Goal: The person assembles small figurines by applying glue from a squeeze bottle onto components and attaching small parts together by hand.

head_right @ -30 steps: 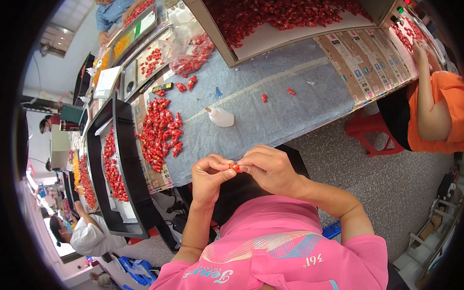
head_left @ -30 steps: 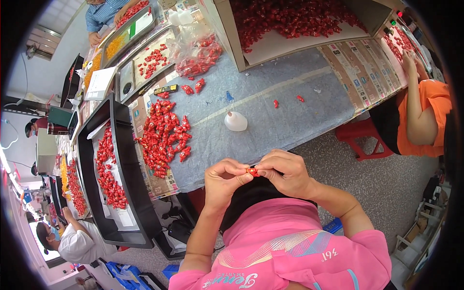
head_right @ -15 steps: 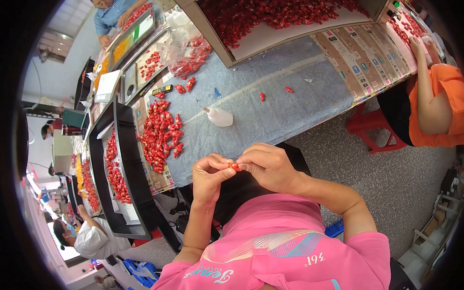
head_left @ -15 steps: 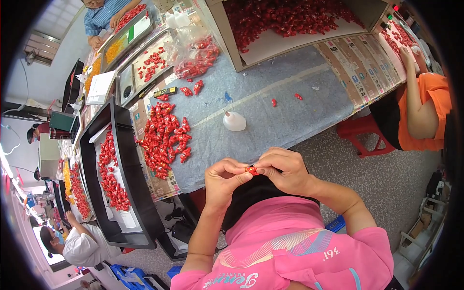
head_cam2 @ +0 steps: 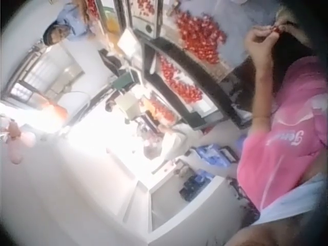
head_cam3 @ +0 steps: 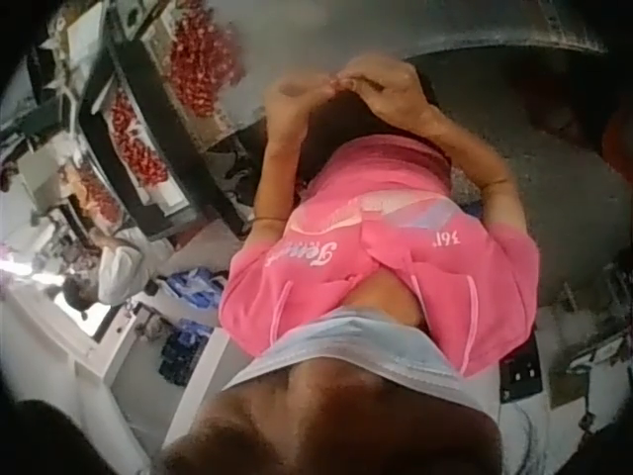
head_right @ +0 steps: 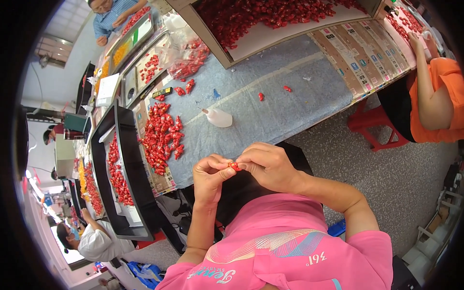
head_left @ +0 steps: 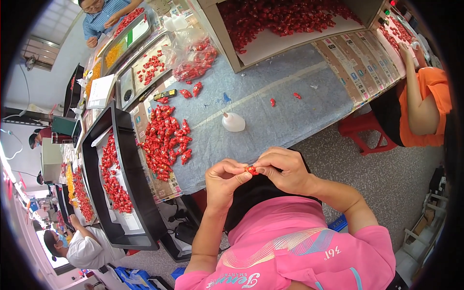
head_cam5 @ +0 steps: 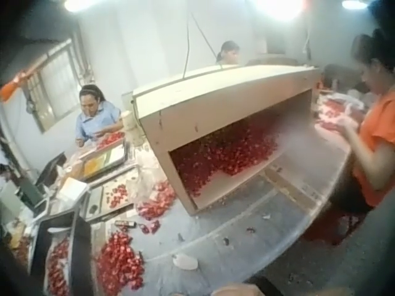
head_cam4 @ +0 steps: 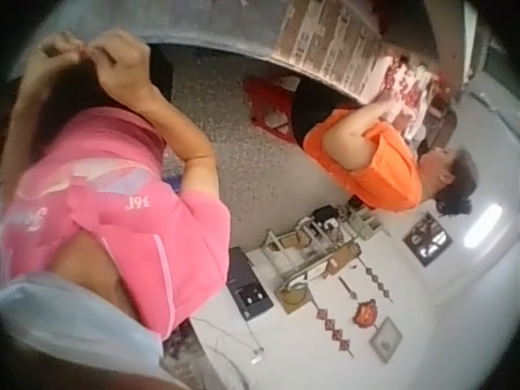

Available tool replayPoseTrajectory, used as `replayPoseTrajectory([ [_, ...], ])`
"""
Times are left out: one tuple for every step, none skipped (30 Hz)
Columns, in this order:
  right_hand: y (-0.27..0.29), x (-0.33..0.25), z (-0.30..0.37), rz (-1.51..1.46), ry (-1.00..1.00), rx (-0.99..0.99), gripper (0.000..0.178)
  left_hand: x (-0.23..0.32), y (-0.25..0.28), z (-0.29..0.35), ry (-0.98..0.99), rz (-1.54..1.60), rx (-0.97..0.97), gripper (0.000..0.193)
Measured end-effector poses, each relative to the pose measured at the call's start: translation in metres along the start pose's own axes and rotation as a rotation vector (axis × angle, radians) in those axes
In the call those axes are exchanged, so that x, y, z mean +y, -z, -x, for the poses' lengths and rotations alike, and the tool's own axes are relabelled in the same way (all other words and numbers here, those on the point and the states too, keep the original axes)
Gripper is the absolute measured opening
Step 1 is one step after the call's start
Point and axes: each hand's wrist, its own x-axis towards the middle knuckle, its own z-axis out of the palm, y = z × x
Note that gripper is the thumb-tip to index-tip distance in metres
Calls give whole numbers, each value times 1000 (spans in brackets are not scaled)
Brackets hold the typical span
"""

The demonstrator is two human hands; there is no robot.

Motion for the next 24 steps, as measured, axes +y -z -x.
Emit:
replayPoseTrajectory([
  [0, 0, 0, 2, 1, -4, 7, 0, 0, 0, 3, -1, 1, 18],
  [0, 0, 0, 4, 1, -8, 8, 0, 0, 0, 4, -3, -1, 18],
  [0, 0, 0, 3, 1, -5, 8, -1, 0, 0, 8, 0, 4, 18],
  [1, 0, 0, 4, -4, -6, 8, -1, 0, 0, 12, 3, 9, 19],
  [1, 0, 0, 4, -10, -6, 8, -1, 0, 0, 13, 1, 6, 19],
  [1, 0, 1, 4, -11, -3, 8, 0, 0, 0, 12, 8, 4, 19],
  [1, 0, 0, 7, -7, -5, 8, 0, 0, 0, 9, 15, 4, 19],
  [1, 0, 1, 10, -3, -8, 8, 0, 0, 1, 8, 13, 4, 19],
  [0, 0, 1, 10, -2, -7, 8, 0, 0, 1, 0, 12, 3, 19],
  [0, 0, 1, 7, -3, -4, 8, -1, 0, 0, -6, 11, 0, 19],
  [1, 0, 1, 4, -4, -1, 8, -1, 0, 0, -6, 10, -1, 19],
  [1, 0, 1, 4, -5, 1, 8, 0, 0, -1, -8, 11, -3, 19],
  [1, 1, 0, 4, -3, 0, 8, -1, 0, 0, -10, 11, -2, 19],
  [0, 0, 0, 4, -1, -1, 8, -1, 1, -1, -9, 9, -2, 19],
  [0, -1, -1, 3, 0, 0, 8, 0, 0, -1, 6, 42, 0, 18],
  [0, -2, -2, -1, -25, 3, 7, 0, 0, -2, 20, 76, -1, 18],
  [1, -4, -3, -4, -50, 6, 6, 1, 0, -2, 18, 75, -2, 18],
  [1, -6, -4, -3, -48, 7, 6, 2, -2, -3, 25, 104, -4, 17],
  [1, -8, -4, -8, -93, 3, 6, 3, -2, -2, 31, 132, -4, 16],
  [1, -9, -5, -13, -137, -1, 6, 3, -2, -3, 27, 131, -3, 16],
  [1, -10, -6, -13, -133, -2, 6, 4, -2, -3, 36, 159, -8, 15],
  [1, -10, -6, -15, -149, -7, 6, 5, -2, -3, 45, 188, -14, 14],
  [1, -11, -7, -16, -165, -13, 7, 5, -2, -3, 41, 188, -15, 14],
  [1, -12, -8, -15, -161, -13, 7, 6, -3, -2, 60, 208, -22, 13],
])
